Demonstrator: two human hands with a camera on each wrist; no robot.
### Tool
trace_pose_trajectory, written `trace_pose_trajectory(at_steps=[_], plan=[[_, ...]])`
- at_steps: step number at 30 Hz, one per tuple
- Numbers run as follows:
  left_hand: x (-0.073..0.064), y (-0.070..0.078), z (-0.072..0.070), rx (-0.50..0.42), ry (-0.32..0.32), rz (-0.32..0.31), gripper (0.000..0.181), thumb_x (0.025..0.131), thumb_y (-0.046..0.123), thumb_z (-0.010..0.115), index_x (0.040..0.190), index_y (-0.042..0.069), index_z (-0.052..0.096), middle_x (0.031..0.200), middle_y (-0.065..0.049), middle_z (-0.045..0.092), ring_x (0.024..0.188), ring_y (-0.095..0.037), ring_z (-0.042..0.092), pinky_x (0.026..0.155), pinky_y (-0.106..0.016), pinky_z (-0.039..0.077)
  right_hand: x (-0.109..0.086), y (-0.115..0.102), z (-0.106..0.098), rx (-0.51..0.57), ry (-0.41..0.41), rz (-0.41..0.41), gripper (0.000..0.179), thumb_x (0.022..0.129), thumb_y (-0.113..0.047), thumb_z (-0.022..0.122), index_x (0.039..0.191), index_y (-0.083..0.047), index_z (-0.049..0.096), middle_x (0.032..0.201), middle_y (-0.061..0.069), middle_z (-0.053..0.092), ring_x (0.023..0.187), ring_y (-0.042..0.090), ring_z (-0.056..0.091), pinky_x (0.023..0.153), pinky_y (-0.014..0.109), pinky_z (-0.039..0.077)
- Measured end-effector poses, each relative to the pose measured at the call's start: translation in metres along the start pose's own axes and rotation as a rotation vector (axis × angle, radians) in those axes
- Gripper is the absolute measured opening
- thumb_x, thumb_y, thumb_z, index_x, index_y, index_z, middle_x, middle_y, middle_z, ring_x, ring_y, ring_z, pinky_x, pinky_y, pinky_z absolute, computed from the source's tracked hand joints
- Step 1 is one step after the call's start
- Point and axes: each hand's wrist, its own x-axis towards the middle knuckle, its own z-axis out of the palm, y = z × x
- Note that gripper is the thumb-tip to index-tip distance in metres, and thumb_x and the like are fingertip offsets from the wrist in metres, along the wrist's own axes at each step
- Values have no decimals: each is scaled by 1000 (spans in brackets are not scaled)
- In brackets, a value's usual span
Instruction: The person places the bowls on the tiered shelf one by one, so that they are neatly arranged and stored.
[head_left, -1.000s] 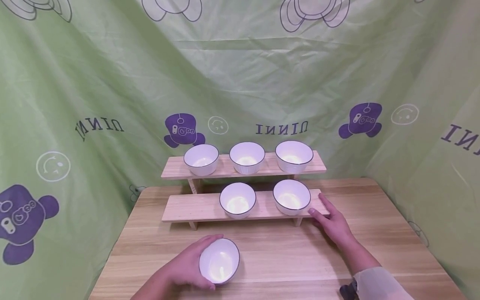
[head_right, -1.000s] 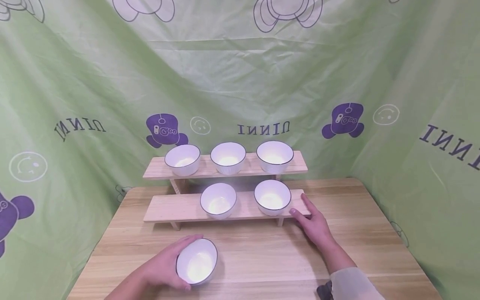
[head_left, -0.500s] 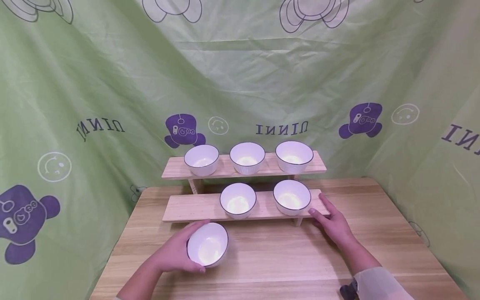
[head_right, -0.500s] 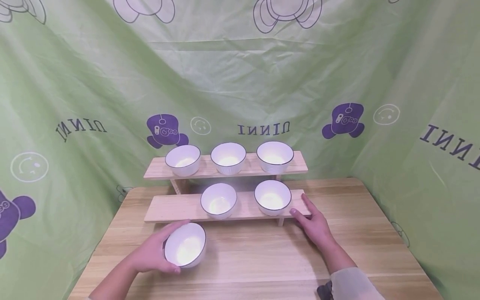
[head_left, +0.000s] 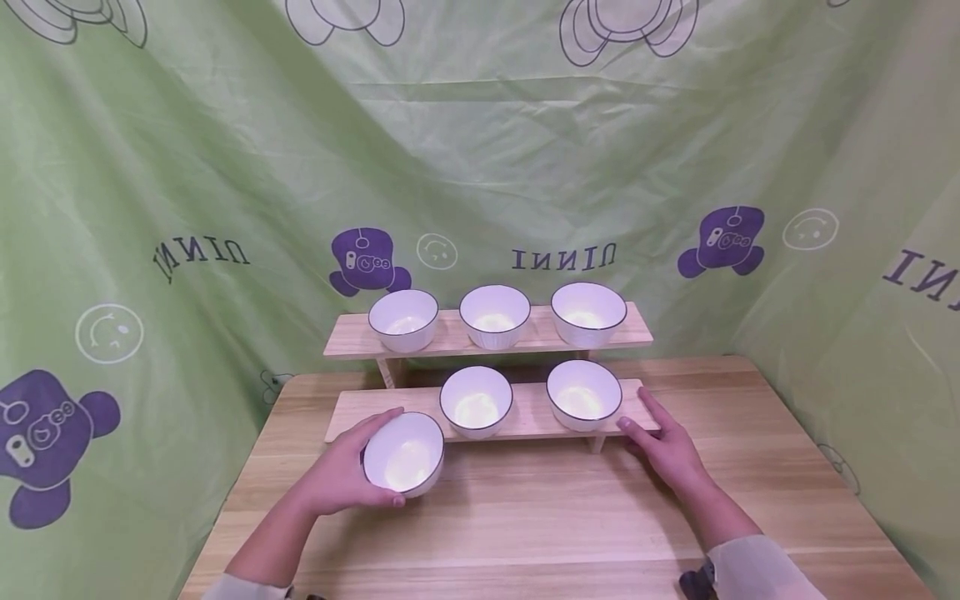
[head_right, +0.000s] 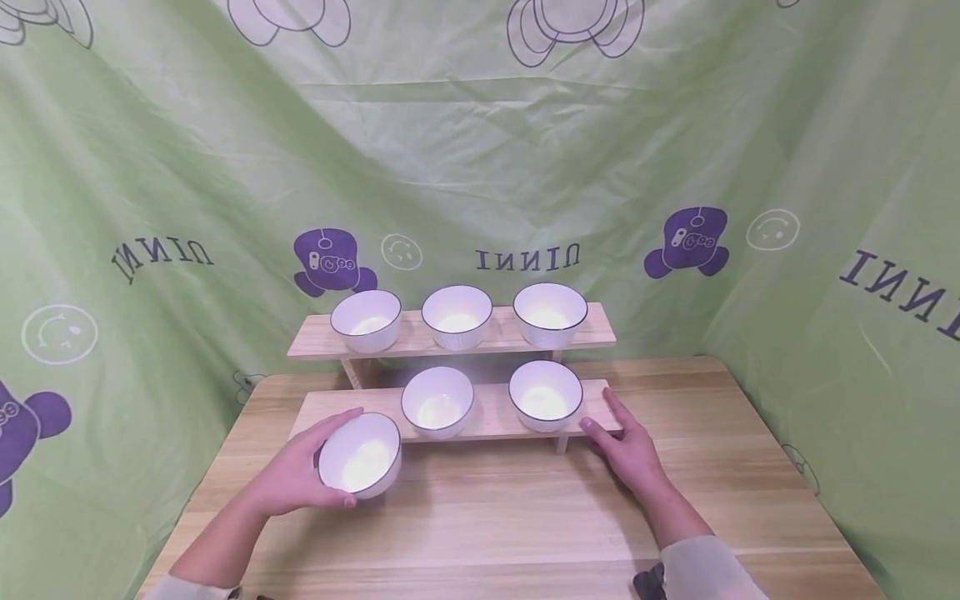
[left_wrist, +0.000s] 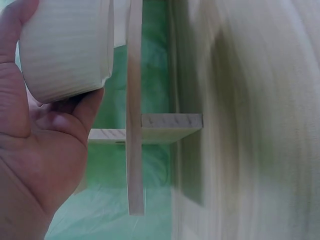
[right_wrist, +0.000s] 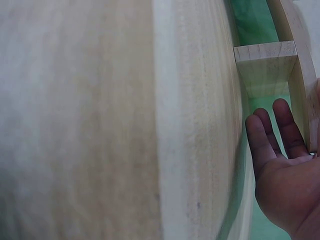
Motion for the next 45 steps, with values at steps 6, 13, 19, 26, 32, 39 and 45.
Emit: trace_pose_trajectory(at_steps=[6,13,19,26,32,39,45], plan=[[8,-2,-3,15,70,-47,121,52,38,105,156,18,47,150,-11,54,131,-34,55,107,-57,45,0,1,0,-1,-5,2,93,94,-57,70,167,-33,16,171,21,13,152,43,26,118,51,36],[19,-5,-2,6,143,-105,121,54,46,103,155,14,47,148,-10,56,129,-34,56,105,-56,49,0,2,0,-6,0,-6,93,95,-57,70,167,-33,17,171,22,13,153,45,24,119,51,34],[28,-8,1,9,199,-178,122,56,48,102,158,14,43,151,-14,52,133,-38,54,106,-58,50,-1,1,1,2,-4,-4,92,95,-57,70,167,-34,17,171,22,13,150,44,31,111,45,43],[38,-11,7,41,265,-214,122,59,49,101,159,11,42,155,-18,48,137,-41,49,109,-61,46,0,0,1,-10,1,-7,93,94,-59,70,167,-34,17,171,22,14,151,44,30,112,46,41],[43,-11,11,16,286,-274,127,56,52,101,159,10,40,159,-19,43,139,-41,47,112,-60,44,1,2,1,-15,-4,-12,94,94,-59,70,167,-33,16,170,22,13,151,46,28,113,49,40],[45,-14,15,19,299,-320,129,57,55,100,161,10,37,162,-18,39,141,-42,45,114,-60,42,-1,3,0,-39,-7,-5,95,93,-62,69,167,-35,15,171,22,12,153,48,20,122,59,27],[43,-14,15,27,304,-369,128,60,56,98,162,13,35,160,-20,41,138,-42,47,112,-60,43,-4,4,0,-32,-7,-8,94,94,-60,69,167,-34,16,171,22,13,152,47,24,121,58,29]])
